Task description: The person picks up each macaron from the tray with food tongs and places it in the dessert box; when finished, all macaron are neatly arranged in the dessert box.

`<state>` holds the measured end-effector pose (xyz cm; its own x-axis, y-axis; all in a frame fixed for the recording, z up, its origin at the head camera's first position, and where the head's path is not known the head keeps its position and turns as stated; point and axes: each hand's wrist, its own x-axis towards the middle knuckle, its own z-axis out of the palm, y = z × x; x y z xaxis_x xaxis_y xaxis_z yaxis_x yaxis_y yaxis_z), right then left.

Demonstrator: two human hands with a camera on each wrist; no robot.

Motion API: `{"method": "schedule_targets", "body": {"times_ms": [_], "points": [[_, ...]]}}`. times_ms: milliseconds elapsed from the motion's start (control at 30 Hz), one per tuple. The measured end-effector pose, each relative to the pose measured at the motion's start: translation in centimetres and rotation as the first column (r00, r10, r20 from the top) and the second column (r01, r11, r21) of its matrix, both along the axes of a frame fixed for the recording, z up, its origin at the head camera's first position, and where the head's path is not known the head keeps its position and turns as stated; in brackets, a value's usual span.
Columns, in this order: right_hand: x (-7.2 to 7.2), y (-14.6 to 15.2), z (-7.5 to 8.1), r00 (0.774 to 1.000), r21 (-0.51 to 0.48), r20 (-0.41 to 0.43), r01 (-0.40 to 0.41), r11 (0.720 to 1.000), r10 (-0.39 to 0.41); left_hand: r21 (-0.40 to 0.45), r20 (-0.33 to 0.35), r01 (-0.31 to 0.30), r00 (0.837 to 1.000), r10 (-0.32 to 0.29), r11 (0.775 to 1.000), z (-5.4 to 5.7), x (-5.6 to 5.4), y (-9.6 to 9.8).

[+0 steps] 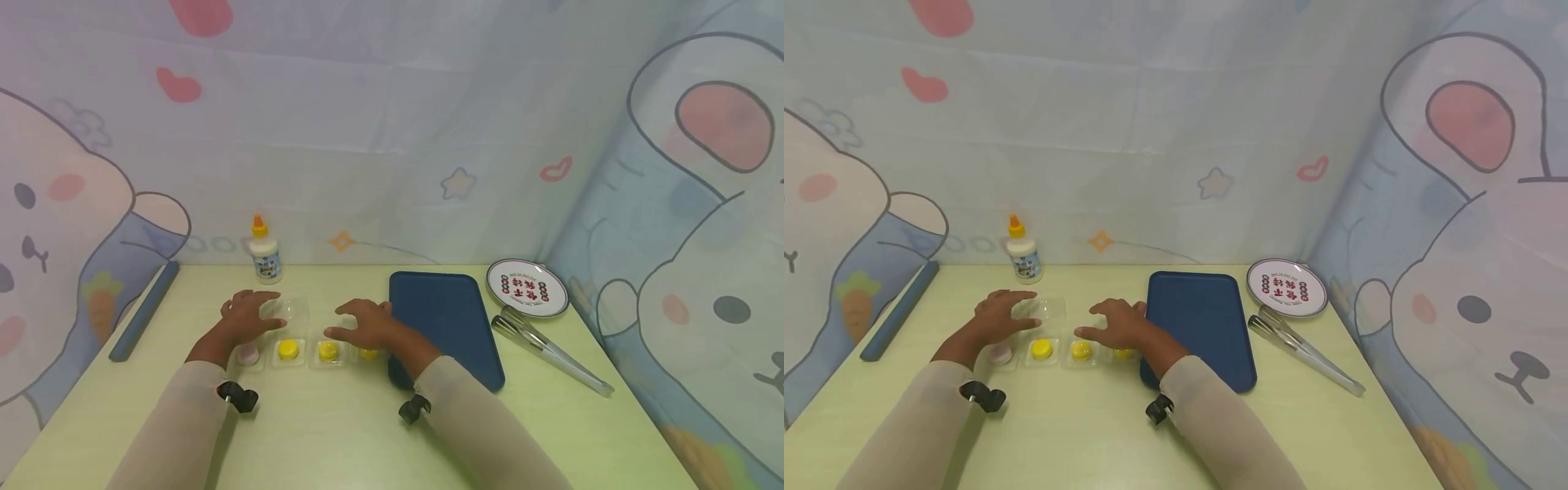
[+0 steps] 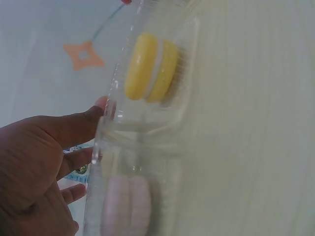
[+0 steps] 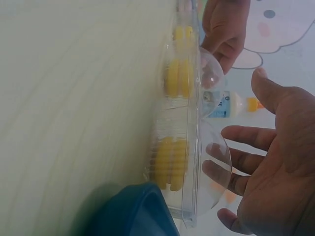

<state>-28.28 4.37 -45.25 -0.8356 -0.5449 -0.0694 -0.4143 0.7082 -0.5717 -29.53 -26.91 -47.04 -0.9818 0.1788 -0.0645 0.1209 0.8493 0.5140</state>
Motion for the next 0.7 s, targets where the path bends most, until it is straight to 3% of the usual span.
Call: {"method": "schedule_targets", "body": {"times_ms": [200, 367, 700], "points": [[0.0, 0.1, -0.1, 1.0, -0.024, -0.001, -0.007, 1.0, 0.007, -0.009, -0.023, 0.013, 1.0, -0.014, 1.0, -0.6, -0.4, -0.2], [0.1, 0.2, -0.1, 1.0, -0.041, 0.002, 0.008, 0.999, -0.008, 0.017, -0.116, 0.04, 0.993, -0.038, 0.999, -1.0, -0.3, -0.4], [0.3, -0.1, 0.3, 1.0, -0.035, 0.0, -0.024, 0.999, 0.024, 0.137, -0.305, 0.082, 0.952, -0.037, 0.987, -1.6, 0.9, 0.1]]}}
